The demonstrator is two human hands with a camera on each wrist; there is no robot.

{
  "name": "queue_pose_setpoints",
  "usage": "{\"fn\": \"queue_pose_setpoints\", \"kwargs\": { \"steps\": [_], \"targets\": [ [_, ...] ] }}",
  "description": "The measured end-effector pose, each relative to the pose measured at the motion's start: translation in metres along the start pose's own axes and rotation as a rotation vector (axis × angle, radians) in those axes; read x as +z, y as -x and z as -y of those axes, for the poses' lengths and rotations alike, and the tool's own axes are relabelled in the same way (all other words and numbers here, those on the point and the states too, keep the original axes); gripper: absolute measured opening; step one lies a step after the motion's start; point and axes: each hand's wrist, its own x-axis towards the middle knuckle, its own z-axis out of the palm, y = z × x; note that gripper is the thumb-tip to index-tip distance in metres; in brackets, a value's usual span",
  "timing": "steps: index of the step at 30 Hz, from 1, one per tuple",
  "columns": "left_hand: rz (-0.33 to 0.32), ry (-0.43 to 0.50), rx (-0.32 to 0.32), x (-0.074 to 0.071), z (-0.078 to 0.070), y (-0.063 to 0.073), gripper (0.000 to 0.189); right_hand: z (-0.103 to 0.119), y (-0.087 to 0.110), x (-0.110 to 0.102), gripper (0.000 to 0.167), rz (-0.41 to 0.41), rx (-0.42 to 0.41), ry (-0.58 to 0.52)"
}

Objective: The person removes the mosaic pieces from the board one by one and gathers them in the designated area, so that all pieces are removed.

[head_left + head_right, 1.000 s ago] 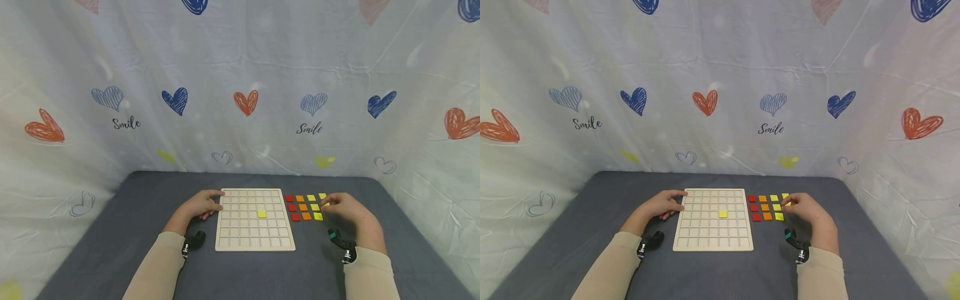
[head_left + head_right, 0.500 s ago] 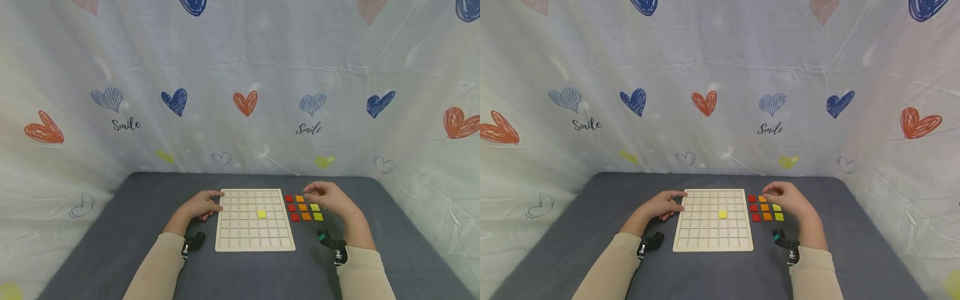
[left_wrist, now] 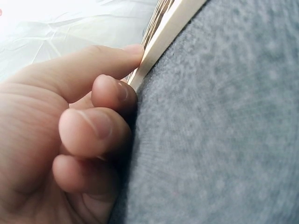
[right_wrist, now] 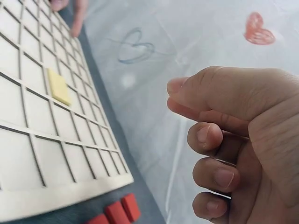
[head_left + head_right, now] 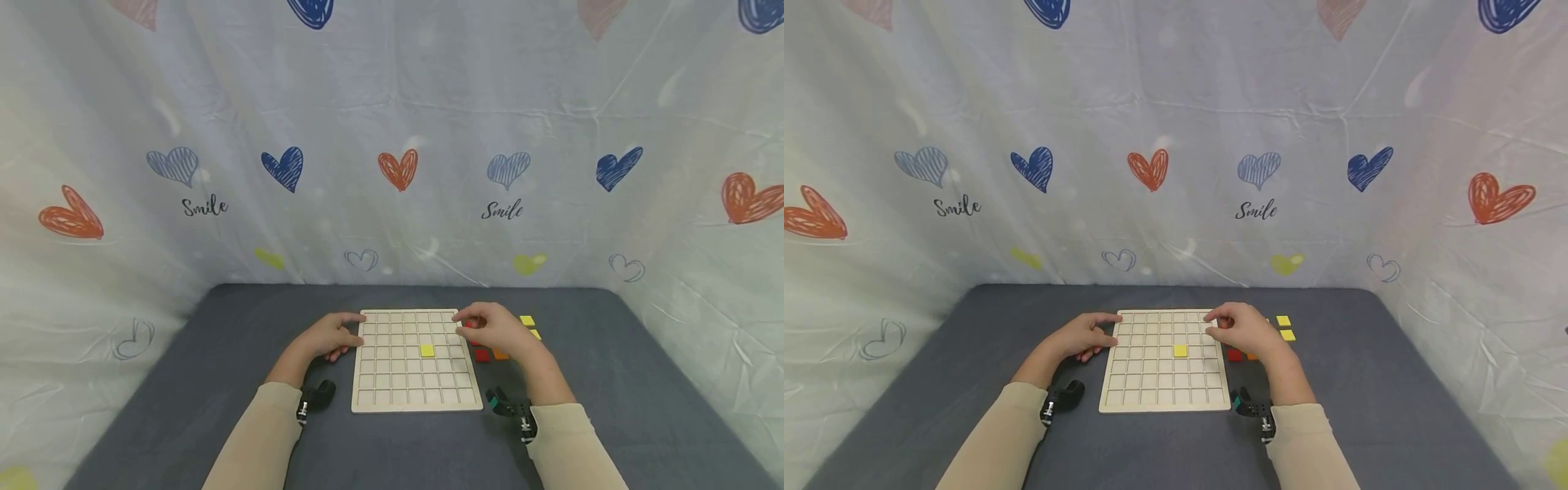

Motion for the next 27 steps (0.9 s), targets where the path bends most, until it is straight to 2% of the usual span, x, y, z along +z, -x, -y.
{"fn": "queue_pose_setpoints", "kwargs": {
  "steps": [6,12,20,27],
  "targets": [
    [-0.007,-0.003,-0.001,0.001,0.000,0.000,0.064,0.003,-0.007,0.023,0.028,0.054,-0.030,0.059],
    [-0.006,0.001,0.004,0.001,0.001,-0.002,0.063,0.002,-0.013,0.041,0.030,0.091,0.012,0.146],
    [-0.009,-0.006,0.002,0.001,0.002,-0.002,0.063,0.004,-0.012,0.056,0.029,0.061,0.037,0.322],
    [-0.010,-0.006,-0.001,0.001,0.000,-0.001,0.063,0.004,-0.013,0.060,0.019,0.034,0.003,0.377]
  ]
}}
